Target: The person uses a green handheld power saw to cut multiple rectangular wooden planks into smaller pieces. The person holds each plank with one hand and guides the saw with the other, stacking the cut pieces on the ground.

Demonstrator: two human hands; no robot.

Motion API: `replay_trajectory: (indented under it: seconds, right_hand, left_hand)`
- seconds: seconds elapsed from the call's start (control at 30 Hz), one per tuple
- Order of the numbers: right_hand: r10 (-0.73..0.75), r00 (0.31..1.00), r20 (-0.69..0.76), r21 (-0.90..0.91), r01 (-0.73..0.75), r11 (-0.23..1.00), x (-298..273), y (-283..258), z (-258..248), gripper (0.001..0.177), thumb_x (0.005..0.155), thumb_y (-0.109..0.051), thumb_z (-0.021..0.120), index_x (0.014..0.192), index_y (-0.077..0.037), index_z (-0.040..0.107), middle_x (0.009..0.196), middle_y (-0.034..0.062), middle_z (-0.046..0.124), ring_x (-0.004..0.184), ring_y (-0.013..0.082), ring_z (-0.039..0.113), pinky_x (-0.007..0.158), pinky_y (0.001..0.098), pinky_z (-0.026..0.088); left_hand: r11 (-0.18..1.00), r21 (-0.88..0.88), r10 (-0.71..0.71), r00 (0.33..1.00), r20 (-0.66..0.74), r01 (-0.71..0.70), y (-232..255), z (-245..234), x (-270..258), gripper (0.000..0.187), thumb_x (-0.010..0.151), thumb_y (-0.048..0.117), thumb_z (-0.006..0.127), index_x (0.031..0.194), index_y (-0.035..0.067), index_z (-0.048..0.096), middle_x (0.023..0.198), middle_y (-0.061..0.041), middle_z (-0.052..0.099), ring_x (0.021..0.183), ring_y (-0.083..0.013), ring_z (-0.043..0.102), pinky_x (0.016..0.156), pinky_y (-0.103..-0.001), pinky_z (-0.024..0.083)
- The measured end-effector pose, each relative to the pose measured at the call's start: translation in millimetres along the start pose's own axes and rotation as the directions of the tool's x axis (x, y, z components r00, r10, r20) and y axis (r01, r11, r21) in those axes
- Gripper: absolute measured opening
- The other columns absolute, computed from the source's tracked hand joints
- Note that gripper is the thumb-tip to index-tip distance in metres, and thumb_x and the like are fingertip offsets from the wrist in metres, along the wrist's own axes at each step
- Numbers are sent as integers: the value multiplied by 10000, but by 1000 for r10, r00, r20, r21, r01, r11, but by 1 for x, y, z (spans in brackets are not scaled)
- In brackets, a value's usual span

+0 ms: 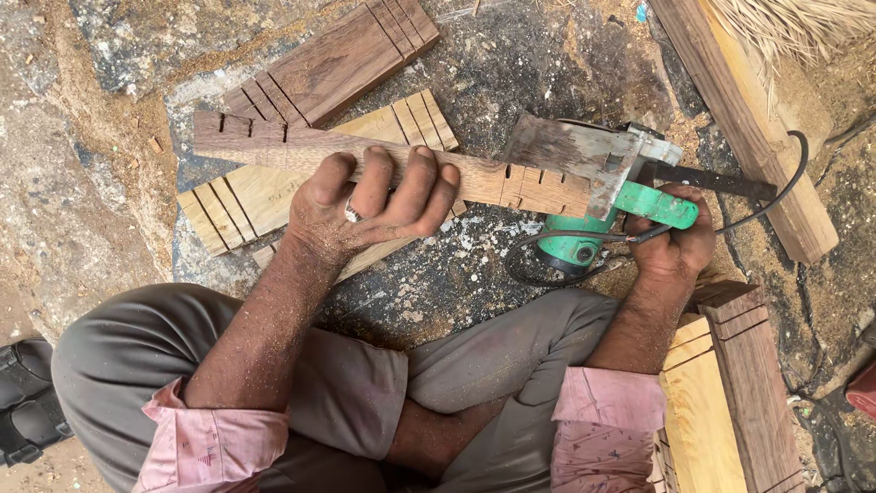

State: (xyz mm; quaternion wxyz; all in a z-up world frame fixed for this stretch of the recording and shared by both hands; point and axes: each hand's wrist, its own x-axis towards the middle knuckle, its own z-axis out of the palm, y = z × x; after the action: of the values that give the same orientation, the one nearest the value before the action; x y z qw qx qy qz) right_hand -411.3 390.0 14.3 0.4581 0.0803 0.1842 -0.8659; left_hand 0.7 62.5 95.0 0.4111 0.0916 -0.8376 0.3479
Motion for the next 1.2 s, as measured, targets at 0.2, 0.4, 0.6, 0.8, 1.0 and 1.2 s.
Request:
replay_trajectory:
  seconds: [0.2, 0.4, 0.6, 0.8, 1.0, 1.2]
  right_hand:
    - [5, 1000, 25, 24, -6, 1000, -2, 6, 5, 304, 1120, -319, 389, 967, -167, 603, 961, 25, 682, 827, 272, 665, 660, 593, 525]
    - [-40, 999, -36, 25, 41, 999, 0, 3, 4, 301, 1114, -313, 394, 973, -167, 616, 981, 33, 689, 839, 272, 669, 618, 570, 511]
    - [-59, 996, -67, -73, 54, 996, 1, -2, 3, 303, 1131, -310, 388, 963, -181, 604, 893, 10, 672, 800, 263, 647, 559, 487, 492]
    - [-153, 965, -214, 46, 167, 985, -9, 26, 50, 472, 1093, -449, 425, 946, -25, 570, 857, 34, 615, 772, 221, 627, 711, 480, 593]
    - [-95, 976, 198, -456, 177, 872, -44, 88, 132, 474, 1188, -424, 531, 1007, 7, 604, 774, 61, 592, 627, 138, 582, 627, 286, 536]
    - [-150, 978, 145, -895, 194, 402, -67, 142, 173, 344, 1067, -315, 605, 1101, 27, 617, 766, 57, 580, 617, 158, 547, 593, 315, 497]
  left_hand:
    - [1000, 20, -2, 999, -48, 3, -8, 4, 11, 346, 1077, 264, 609, 1382, 218, 454, 1305, -42, 460, 1168, -212, 463, 936, -398, 393]
    - [849, -267, -370, 873, 318, 456, -5, -4, 30, 958, 795, 793, 717, 1390, 87, 462, 1232, -153, 489, 1064, -295, 583, 813, -513, 505]
    - [-775, -80, -371, -349, 860, 627, 16, 13, 15, 1342, 575, 767, 770, 1406, -115, 191, 1255, -321, 516, 1154, -466, 629, 911, -611, 605]
    - [-972, -30, -167, -590, 790, 234, 40, 14, -30, 1335, 813, 686, 769, 1458, -111, -86, 1304, -298, 398, 1322, -441, 479, 1133, -621, 385]
    - [-946, 82, -106, -537, 837, 314, 65, -23, -8, 1118, 686, 415, 794, 1491, 21, 125, 1244, -167, 405, 1101, -299, 515, 1026, -540, 526]
    - [743, -161, -355, 587, 727, 649, 4, 22, -47, 1277, 494, 696, 826, 1510, 78, 360, 1501, -179, 466, 1395, -343, 456, 1112, -664, 329]
